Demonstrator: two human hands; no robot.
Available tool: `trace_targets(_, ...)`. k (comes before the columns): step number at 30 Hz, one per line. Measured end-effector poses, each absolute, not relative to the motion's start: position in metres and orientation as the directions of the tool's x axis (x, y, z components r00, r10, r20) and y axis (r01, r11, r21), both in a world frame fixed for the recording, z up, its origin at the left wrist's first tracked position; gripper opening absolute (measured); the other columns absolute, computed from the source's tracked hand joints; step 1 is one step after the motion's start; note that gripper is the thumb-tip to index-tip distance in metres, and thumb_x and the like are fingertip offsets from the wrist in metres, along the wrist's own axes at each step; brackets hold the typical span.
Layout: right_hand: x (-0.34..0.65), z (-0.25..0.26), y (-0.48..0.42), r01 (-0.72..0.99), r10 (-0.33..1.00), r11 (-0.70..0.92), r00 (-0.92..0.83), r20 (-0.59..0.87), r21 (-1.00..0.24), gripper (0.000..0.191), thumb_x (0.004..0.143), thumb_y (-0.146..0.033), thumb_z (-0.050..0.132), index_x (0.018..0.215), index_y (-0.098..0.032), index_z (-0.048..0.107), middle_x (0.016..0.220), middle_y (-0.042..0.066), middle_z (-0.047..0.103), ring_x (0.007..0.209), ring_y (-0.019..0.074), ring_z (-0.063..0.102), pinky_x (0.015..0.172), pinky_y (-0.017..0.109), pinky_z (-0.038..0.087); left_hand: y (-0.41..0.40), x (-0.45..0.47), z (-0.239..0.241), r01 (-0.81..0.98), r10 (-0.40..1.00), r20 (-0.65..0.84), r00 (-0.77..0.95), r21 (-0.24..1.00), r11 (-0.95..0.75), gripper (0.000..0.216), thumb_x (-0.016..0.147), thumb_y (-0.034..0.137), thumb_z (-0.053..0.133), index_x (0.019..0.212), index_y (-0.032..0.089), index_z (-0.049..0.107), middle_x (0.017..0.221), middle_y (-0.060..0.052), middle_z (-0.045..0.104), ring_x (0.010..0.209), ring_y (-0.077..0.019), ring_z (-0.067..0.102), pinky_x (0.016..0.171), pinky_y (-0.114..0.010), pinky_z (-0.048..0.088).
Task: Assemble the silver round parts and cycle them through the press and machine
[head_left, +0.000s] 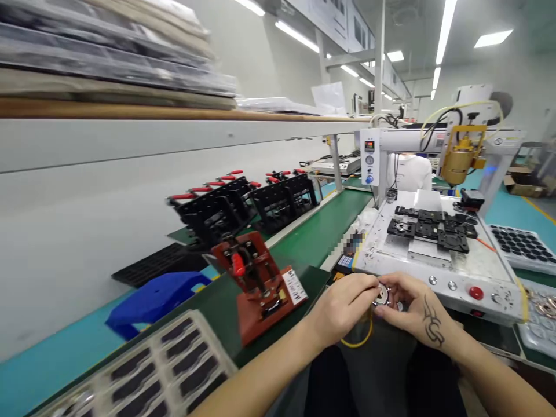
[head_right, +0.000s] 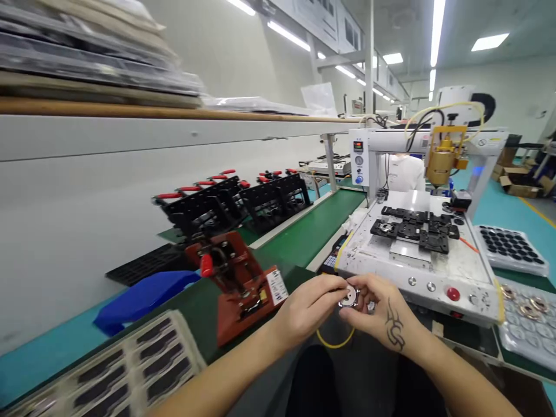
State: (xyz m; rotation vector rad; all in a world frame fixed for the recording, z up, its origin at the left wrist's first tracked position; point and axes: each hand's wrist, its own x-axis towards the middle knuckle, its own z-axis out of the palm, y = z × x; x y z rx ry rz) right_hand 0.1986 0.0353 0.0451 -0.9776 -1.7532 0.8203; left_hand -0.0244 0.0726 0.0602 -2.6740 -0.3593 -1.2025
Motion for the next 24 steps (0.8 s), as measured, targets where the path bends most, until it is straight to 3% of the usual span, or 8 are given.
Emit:
trace_targets(5, 0.252, 0.046, 0.046, 0.438, 0.870, 0.471, -0.085, 0.486, -0.766, 0.033, 0.084, -0.036, 0.080, 0.115, -0.023, 0.075, 0.076, 0.000, 0.067, 0.062, 0.0182, 0.063, 0.061, 0.031, 0.057, 0.127, 0.019, 0.065, 0.267, 0.175, 0.720, 0.671, -0.014, -0.964, 0.031, 0.110, 0.018, 0.054, 0.140, 0.021, 0.062, 0.123, -0.013, 0.074, 0.112, -0.0244, 0.074, 0.098, -0.037, 0.062)
trace_targets(7, 0.276, 0.055, 0.048, 0.512, 0.859, 0.440, -0.002, 0.511, -0.738, 0.034, 0.085, -0.038, 0.079, 0.115, -0.022, 0.075, 0.075, 0.000, 0.066, 0.062, 0.0188, 0.062, 0.061, 0.032, 0.057, 0.168, 0.042, 0.075, 0.314, 0.323, 0.663, 0.675, 0.137, -0.939, 0.032, 0.109, 0.022, 0.056, 0.141, 0.022, 0.062, 0.131, -0.014, 0.071, 0.122, -0.0269, 0.069, 0.107, -0.043, 0.058)
trace_targets(9, 0.298, 0.065, 0.046, 0.582, 0.844, 0.408, 0.053, 0.534, -0.703, 0.033, 0.087, -0.039, 0.078, 0.115, -0.023, 0.075, 0.076, 0.001, 0.067, 0.066, 0.0200, 0.064, 0.064, 0.032, 0.057, 0.212, 0.064, 0.087, 0.399, 0.518, 0.506, 0.690, 0.331, -0.855, 0.035, 0.106, 0.026, 0.062, 0.140, 0.020, 0.063, 0.139, -0.017, 0.067, 0.133, -0.0303, 0.063, 0.117, -0.049, 0.050)
trace_targets(10, 0.307, 0.069, 0.043, 0.614, 0.837, 0.397, 0.062, 0.543, -0.682, 0.033, 0.088, -0.040, 0.077, 0.116, -0.023, 0.075, 0.077, 0.001, 0.067, 0.068, 0.0204, 0.064, 0.066, 0.033, 0.057, 0.233, 0.074, 0.094, 0.430, 0.561, 0.445, 0.698, 0.367, -0.825, 0.039, 0.102, 0.028, 0.068, 0.140, 0.018, 0.064, 0.141, -0.019, 0.066, 0.136, -0.0331, 0.061, 0.118, -0.051, 0.048)
trace_targets(13, 0.330, 0.075, 0.027, 0.679, 0.821, 0.362, 0.093, 0.564, -0.638, 0.038, 0.090, -0.044, 0.077, 0.122, -0.025, 0.074, 0.080, 0.001, 0.068, 0.070, 0.0206, 0.064, 0.070, 0.033, 0.058, 0.283, 0.094, 0.106, 0.478, 0.607, 0.288, 0.741, 0.408, -0.778, 0.049, 0.085, 0.033, 0.085, 0.129, 0.013, 0.074, 0.134, -0.020, 0.072, 0.128, -0.0376, 0.066, 0.112, -0.049, 0.052)
trace_targets(18, 0.359, 0.070, 0.005, 0.704, 0.837, 0.249, 0.189, 0.514, -0.665, 0.040, 0.092, -0.048, 0.076, 0.125, -0.024, 0.073, 0.082, 0.001, 0.071, 0.073, 0.0216, 0.066, 0.072, 0.033, 0.057, 0.318, 0.107, 0.110, 0.514, 0.610, 0.095, 0.787, 0.445, -0.733, 0.038, 0.070, 0.044, 0.091, 0.098, 0.019, 0.083, 0.113, -0.009, 0.081, 0.106, -0.0301, 0.074, 0.089, -0.033, 0.056)
trace_targets(22, 0.364, 0.072, 0.028, 0.690, 0.844, 0.279, 0.156, 0.514, -0.668, 0.043, 0.091, -0.049, 0.077, 0.124, -0.022, 0.073, 0.079, 0.001, 0.070, 0.070, 0.0204, 0.065, 0.071, 0.033, 0.056, 0.320, 0.116, 0.113, 0.551, 0.648, 0.071, 0.758, 0.462, -0.695, 0.030, 0.056, 0.033, 0.092, 0.081, 0.020, 0.080, 0.089, -0.004, 0.079, 0.087, -0.0278, 0.073, 0.077, -0.032, 0.054)
trace_targets(24, 0.357, 0.075, 0.055, 0.694, 0.836, 0.307, 0.130, 0.533, -0.651, 0.040, 0.093, -0.048, 0.073, 0.121, -0.020, 0.072, 0.078, 0.000, 0.067, 0.069, 0.0199, 0.063, 0.069, 0.032, 0.055, 0.314, 0.116, 0.119, 0.538, 0.662, 0.121, 0.739, 0.486, -0.689, 0.030, 0.056, 0.030, 0.089, 0.081, 0.019, 0.078, 0.090, -0.004, 0.078, 0.088, -0.0289, 0.072, 0.078, -0.033, 0.055)
